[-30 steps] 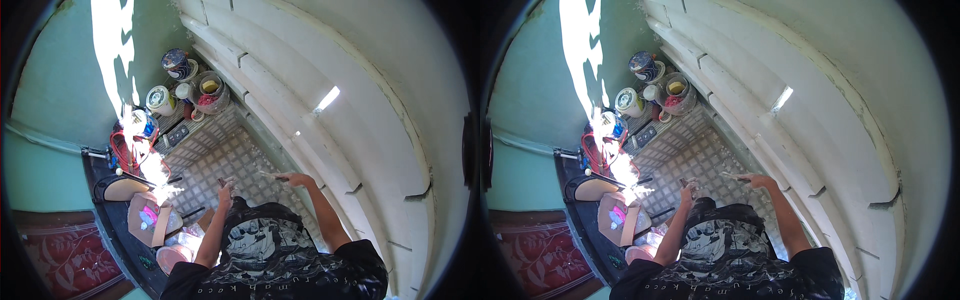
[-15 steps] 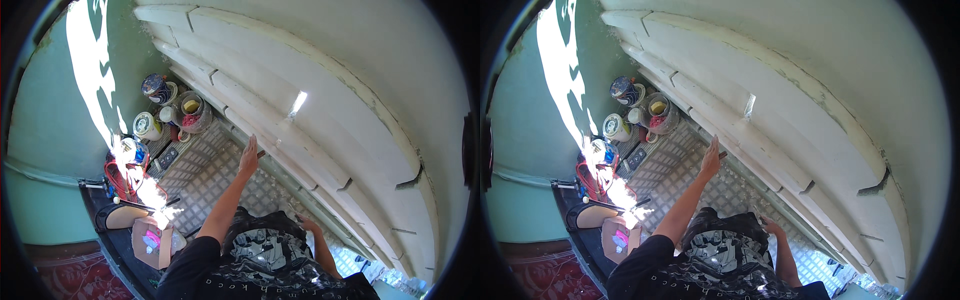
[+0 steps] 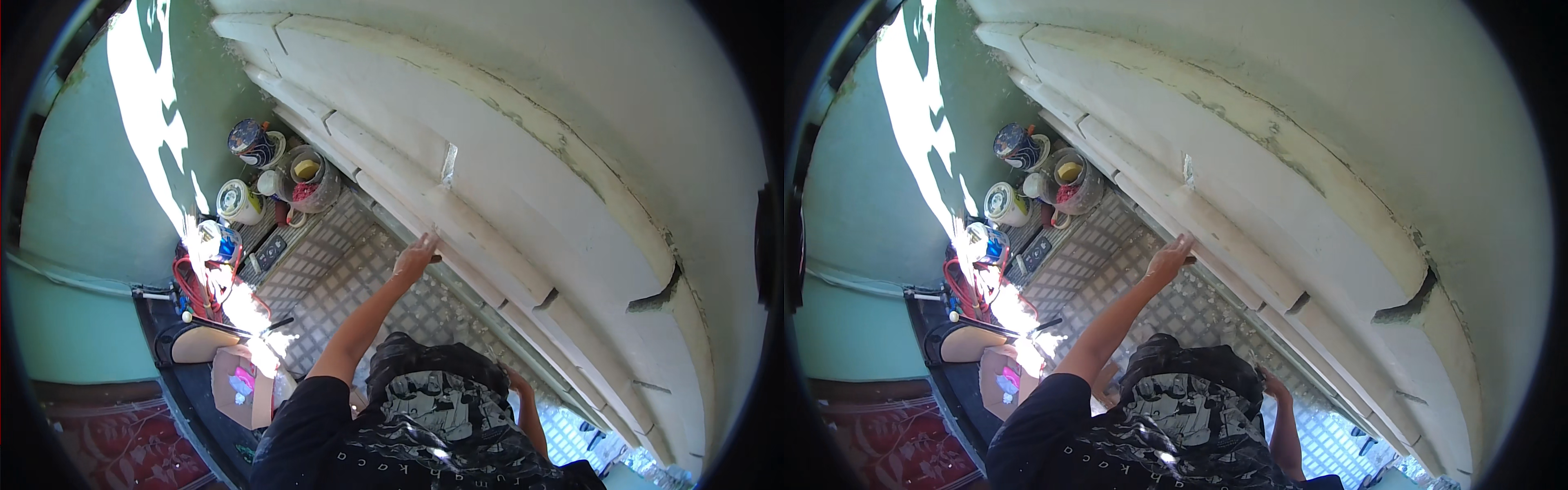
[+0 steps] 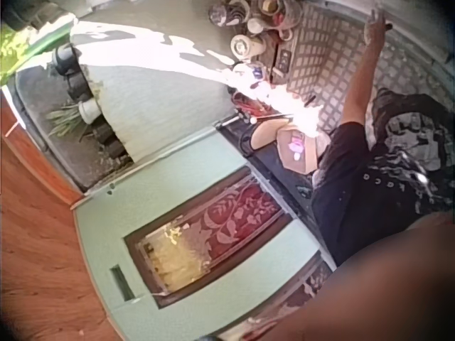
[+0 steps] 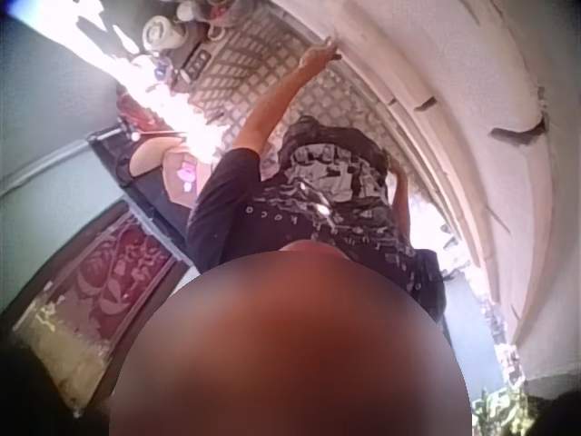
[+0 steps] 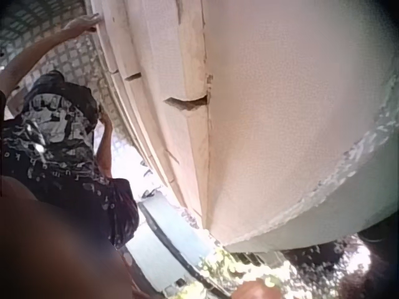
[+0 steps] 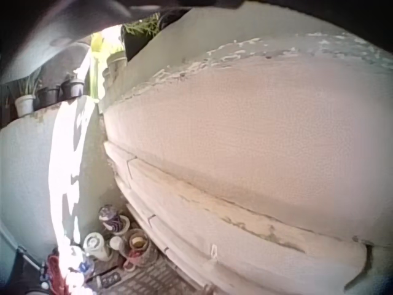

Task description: Repairing a cracked area on a wall using a putty knife and filler.

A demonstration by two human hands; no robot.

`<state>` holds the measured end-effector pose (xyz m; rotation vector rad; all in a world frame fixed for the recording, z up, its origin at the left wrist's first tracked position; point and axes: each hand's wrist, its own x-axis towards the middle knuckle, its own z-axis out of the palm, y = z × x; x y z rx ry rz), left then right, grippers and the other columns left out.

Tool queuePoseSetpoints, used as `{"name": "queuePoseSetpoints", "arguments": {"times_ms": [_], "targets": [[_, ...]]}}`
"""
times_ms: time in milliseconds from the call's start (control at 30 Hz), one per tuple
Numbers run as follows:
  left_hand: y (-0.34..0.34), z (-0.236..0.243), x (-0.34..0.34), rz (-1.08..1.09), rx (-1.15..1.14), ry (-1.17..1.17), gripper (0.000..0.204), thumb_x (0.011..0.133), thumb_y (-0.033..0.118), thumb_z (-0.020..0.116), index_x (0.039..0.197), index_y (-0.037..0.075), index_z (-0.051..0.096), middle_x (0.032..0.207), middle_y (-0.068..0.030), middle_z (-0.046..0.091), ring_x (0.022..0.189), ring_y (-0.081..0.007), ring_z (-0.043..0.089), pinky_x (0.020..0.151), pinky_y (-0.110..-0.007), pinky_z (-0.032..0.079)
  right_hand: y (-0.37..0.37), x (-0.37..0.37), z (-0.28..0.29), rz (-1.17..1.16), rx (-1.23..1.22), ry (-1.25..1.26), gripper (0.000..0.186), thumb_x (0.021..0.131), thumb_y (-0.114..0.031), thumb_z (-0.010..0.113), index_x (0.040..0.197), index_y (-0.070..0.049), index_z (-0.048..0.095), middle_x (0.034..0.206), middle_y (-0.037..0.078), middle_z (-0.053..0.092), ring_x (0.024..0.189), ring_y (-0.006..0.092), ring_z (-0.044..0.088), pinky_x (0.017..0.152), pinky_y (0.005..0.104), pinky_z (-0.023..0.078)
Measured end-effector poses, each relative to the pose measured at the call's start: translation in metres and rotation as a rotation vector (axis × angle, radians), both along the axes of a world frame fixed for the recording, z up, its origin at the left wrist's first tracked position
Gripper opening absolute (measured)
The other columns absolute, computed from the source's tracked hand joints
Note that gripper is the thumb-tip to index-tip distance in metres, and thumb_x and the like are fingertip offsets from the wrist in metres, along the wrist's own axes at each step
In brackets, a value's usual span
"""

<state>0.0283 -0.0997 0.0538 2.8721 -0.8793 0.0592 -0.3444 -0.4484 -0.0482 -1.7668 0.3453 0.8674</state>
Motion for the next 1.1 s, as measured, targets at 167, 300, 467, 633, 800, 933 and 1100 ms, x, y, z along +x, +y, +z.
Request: {"name": "queuePoseSetpoints", "arguments": {"times_ms": [167, 300, 467, 633, 800, 933, 1100], "targets": [[-0.006, 0.035, -0.039, -0.095, -0.371, 0.643, 0.039, 0.082, 0.002, 0.056, 0.121, 0.006, 0.055, 0.119, -0.0193, 0.060, 0.111, -0.0382, 0.055, 0.086, -0.045, 0.048, -0.011, 0.062, 0.047, 0.214, -0.182, 0.053, 0.073, 0.081, -0.014, 0.064, 0.147, -0.013, 0.033, 0.145, 0.017, 0.043, 0.132, 0.0294, 0.042, 0.108, 0.0373, 0.033], [-0.002, -0.006, -0.057, 0.424, -0.730, -0.006, 0.040, 0.083, 0.001, 0.057, 0.122, 0.006, 0.055, 0.132, -0.0152, 0.053, 0.120, -0.0359, 0.049, 0.088, -0.048, 0.045, 0.005, 0.107, 0.084, 0.463, -0.290, -0.117, 0.076, 0.077, -0.012, 0.063, 0.146, -0.024, 0.033, 0.137, 0.022, 0.048, 0.124, 0.0377, 0.049, 0.103, 0.0426, 0.039], [-0.064, -0.002, -0.089, 0.018, -0.489, 0.345, 0.034, 0.088, 0.010, 0.058, 0.122, 0.012, 0.059, 0.134, -0.0131, 0.052, 0.128, -0.0315, 0.046, 0.094, -0.042, 0.045, 0.012, 0.136, 0.132, 0.689, -0.458, -0.092, 0.070, 0.078, -0.022, 0.062, 0.143, -0.030, 0.037, 0.121, 0.023, 0.059, 0.112, 0.0392, 0.056, 0.094, 0.0476, 0.044], [-0.079, -0.007, -0.128, -0.342, -0.609, 0.405, 0.021, 0.088, 0.010, 0.059, 0.107, 0.011, 0.065, 0.129, -0.0134, 0.057, 0.121, -0.0321, 0.052, 0.097, -0.039, 0.045, 0.011, 0.135, 0.156, 0.692, -0.581, -0.309, 0.054, 0.083, -0.028, 0.057, 0.137, -0.026, 0.047, 0.117, 0.020, 0.061, 0.112, 0.0367, 0.057, 0.096, 0.0455, 0.044], [-0.091, 0.006, -0.111, 0.240, -0.766, 0.204, 0.029, 0.081, 0.004, 0.062, 0.109, 0.012, 0.063, 0.132, -0.0186, 0.053, 0.123, -0.0315, 0.051, 0.097, -0.040, 0.044, 0.022, 0.135, 0.184, 0.509, -0.661, -0.341, 0.047, 0.091, -0.042, 0.051, 0.133, -0.020, 0.051, 0.123, 0.017, 0.059, 0.115, 0.0344, 0.055, 0.099, 0.0445, 0.042], [-0.110, 0.012, -0.124, -0.239, -0.401, 0.053, 0.040, 0.077, 0.003, 0.062, 0.116, 0.012, 0.060, 0.124, -0.0191, 0.058, 0.118, -0.0312, 0.054, 0.097, -0.041, 0.042, 0.024, 0.138, 0.165, 0.461, -0.605, -0.400, 0.044, 0.093, -0.037, 0.050, 0.132, -0.017, 0.052, 0.124, 0.017, 0.059, 0.113, 0.0363, 0.056, 0.098, 0.0460, 0.042], [-0.103, 0.040, -0.141, -0.396, -0.375, 0.535, 0.040, 0.081, 0.008, 0.062, 0.120, 0.013, 0.060, 0.111, -0.0141, 0.065, 0.109, -0.0302, 0.059, 0.092, -0.041, 0.046, 0.032, 0.147, 0.173, 0.505, -0.554, -0.437, 0.047, 0.089, -0.035, 0.055, 0.129, -0.010, 0.053, 0.109, 0.019, 0.062, 0.105, 0.0372, 0.058, 0.091, 0.0477, 0.043]]}}
